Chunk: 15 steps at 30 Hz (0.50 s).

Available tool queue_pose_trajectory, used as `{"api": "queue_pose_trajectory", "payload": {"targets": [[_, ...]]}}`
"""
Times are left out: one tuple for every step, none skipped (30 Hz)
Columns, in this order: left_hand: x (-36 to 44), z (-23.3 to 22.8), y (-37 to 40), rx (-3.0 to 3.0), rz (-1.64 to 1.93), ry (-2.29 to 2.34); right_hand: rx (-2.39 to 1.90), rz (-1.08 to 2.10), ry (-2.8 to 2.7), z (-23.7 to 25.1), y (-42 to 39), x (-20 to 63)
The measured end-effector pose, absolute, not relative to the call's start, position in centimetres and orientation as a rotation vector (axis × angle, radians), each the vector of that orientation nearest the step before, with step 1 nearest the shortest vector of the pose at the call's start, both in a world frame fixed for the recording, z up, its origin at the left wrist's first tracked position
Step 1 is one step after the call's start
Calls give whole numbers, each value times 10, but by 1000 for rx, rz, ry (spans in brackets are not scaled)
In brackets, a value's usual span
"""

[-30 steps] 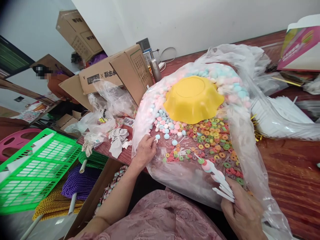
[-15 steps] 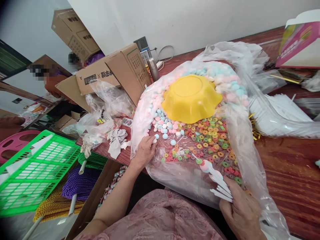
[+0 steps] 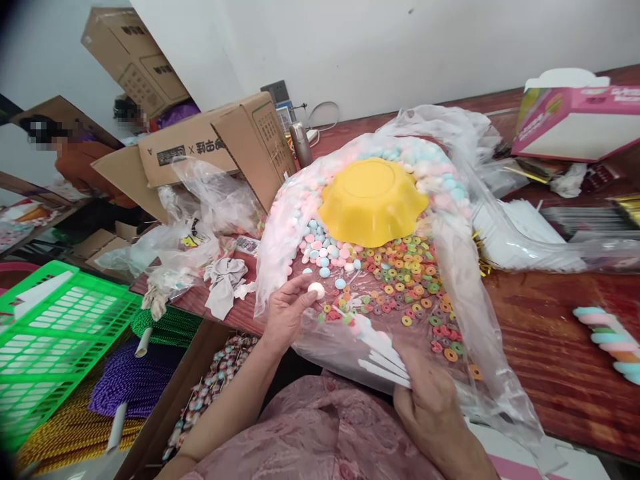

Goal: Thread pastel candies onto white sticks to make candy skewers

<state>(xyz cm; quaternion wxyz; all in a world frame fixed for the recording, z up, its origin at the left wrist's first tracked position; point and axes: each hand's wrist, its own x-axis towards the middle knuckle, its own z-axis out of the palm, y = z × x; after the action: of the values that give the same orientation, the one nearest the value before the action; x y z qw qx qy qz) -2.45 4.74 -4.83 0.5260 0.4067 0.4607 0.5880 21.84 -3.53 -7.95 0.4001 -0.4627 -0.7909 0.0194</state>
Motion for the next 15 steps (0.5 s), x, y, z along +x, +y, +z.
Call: {"api": "queue_pose_trajectory", "payload": {"targets": [[-20, -45, 45, 920, 1411, 1052, -1173, 87, -1999, -76, -35, 212], [-17, -42, 42, 881, 1413, 1010, -1184, 118, -1996, -74, -34, 208], [-14, -39, 40, 853, 1413, 978, -1201, 142, -1991, -73, -34, 204], [-11, -38, 38, 836, 1414, 952, -1221, 158, -1988, -72, -34, 202], [-10, -38, 37, 829, 1414, 932, -1240, 169, -1984, -73, -34, 201], [-8, -39, 35, 833, 1414, 919, -1259, 181, -1982, -73, -34, 202], [-7, -40, 34, 846, 1411, 915, -1273, 195, -1983, -74, -35, 202], [-6, -42, 33, 869, 1408, 918, -1280, 208, -1984, -75, -36, 203], [-5, -45, 31, 904, 1405, 928, -1281, 218, -1986, -76, -36, 204], [-5, -47, 30, 957, 1405, 944, -1280, 225, -1988, -77, -37, 204], [-5, -49, 29, 1030, 1413, 969, -1279, 226, -1991, -77, -38, 204], [-6, -50, 28, 1129, 1431, 1002, -1282, 222, -1995, -77, -39, 204], [-7, -50, 28, 1256, 1450, 1039, -1285, 210, -2000, -76, -40, 203], [-8, -50, 27, 1403, 1466, 1075, -1286, 192, -2003, -76, -41, 202], [-10, -49, 27, 1555, 1476, 1104, -1285, 178, -2005, -75, -42, 201]]}}
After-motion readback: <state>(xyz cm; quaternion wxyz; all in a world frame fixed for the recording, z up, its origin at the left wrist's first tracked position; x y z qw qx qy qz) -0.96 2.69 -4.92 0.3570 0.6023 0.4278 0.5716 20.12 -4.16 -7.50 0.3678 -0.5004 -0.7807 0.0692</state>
